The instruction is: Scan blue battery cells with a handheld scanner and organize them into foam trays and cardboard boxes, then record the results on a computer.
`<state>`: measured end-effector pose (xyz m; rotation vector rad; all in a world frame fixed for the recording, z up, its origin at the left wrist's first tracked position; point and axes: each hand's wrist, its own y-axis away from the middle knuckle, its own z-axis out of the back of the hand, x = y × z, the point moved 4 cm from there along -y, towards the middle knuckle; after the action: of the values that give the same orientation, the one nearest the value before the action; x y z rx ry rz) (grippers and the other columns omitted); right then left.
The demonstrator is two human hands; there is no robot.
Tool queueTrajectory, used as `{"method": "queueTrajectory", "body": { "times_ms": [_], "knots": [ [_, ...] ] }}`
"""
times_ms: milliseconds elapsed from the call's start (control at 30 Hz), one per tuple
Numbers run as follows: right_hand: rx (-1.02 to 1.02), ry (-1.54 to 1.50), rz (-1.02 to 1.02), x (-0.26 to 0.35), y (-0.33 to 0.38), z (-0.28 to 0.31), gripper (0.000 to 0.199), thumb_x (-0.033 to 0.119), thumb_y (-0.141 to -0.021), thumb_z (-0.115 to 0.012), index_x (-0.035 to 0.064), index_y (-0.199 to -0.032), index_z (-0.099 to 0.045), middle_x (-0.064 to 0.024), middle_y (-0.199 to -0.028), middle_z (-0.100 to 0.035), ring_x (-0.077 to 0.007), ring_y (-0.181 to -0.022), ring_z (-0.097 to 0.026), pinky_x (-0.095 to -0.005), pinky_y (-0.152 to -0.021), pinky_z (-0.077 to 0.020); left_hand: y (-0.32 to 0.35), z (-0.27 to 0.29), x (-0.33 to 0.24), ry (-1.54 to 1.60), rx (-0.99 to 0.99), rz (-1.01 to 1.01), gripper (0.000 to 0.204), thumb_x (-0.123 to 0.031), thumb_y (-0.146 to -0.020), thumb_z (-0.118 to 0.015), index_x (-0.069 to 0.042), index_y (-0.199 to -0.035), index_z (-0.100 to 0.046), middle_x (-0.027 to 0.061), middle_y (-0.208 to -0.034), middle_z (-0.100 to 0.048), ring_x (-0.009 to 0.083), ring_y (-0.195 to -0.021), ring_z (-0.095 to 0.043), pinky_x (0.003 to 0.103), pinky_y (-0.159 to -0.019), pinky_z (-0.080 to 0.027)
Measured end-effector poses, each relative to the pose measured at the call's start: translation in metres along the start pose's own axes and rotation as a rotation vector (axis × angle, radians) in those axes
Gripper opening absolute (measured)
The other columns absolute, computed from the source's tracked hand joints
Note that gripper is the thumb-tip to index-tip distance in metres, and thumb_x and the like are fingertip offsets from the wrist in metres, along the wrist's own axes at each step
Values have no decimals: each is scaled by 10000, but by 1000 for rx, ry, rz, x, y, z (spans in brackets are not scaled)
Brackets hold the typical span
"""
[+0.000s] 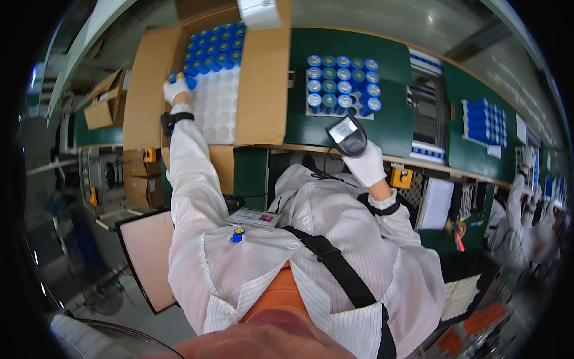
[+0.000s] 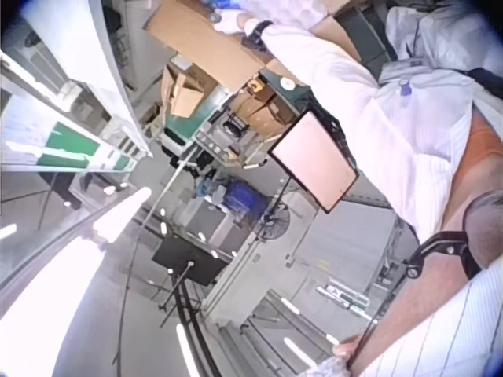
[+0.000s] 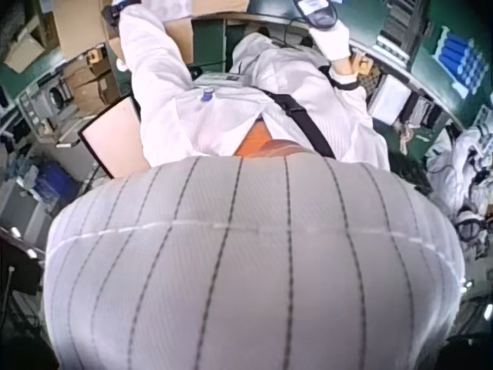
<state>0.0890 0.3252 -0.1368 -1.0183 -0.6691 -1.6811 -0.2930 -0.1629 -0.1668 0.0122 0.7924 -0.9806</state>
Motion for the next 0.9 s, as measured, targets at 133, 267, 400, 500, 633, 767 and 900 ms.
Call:
{"method": "queueTrajectory", "body": {
  "times_ms": [133,267,400,500,633,767,900],
  "knots": [
    [60,17,-26,11,-1,1,245,137,-696,-805,13,-870,-685,-189,-825,-705,-354,-786,-698,-377,-685,-547,4,35,14,613,-7,170,380,-303,-894,-708,13,-1097,-653,167,-998,-707,341,-926,-687,446,-807,-544],
    [55,-8,-8,1,-4,5,262,140,-695,-803,15,-893,-684,-194,-840,-707,-359,-807,-697,-383,-701,-550,78,37,-59,1492,321,555,308,-381,-968,-559,-80,-1006,-613,78,-873,-631,267,-818,-623,396,-745,-534],
    [233,-18,82,31,-8,-7,288,155,-703,-807,26,-928,-684,-189,-859,-707,-367,-831,-691,-387,-723,-548,65,27,-19,1665,908,366,329,-460,-997,-477,-146,-923,-544,57,-813,-575,226,-750,-583,345,-660,-509],
    [232,-15,198,45,-15,-5,303,160,-706,-808,32,-951,-685,-184,-878,-708,-376,-837,-683,-390,-728,-545,157,29,-130,1654,1002,735,321,-428,-1003,-512,-121,-911,-527,54,-763,-535,199,-681,-556,330,-619,-498],
    [302,-81,352,80,-22,-6,325,172,-728,-799,47,-1008,-691,-182,-917,-702,-378,-863,-675,-391,-743,-544,224,69,-181,1685,1366,1012,363,-411,-1010,-516,-50,-979,-510,67,-762,-539,196,-650,-554,332,-607,-511],
    [353,-36,333,84,-27,1,347,204,-735,-806,51,-1025,-692,-187,-929,-700,-376,-872,-677,-387,-739,-543,258,84,-203,1391,1351,735,416,-420,-1034,-459,-6,-1006,-488,61,-771,-548,186,-671,-558,310,-626,-496],
    [354,-66,264,60,-25,16,345,212,-737,-809,46,-1017,-694,-198,-903,-700,-378,-865,-680,-383,-734,-547,289,75,-226,1387,1247,878,380,-395,-1048,-413,-23,-1088,-482,71,-859,-564,172,-678,-565,321,-605,-503]
  ]
}}
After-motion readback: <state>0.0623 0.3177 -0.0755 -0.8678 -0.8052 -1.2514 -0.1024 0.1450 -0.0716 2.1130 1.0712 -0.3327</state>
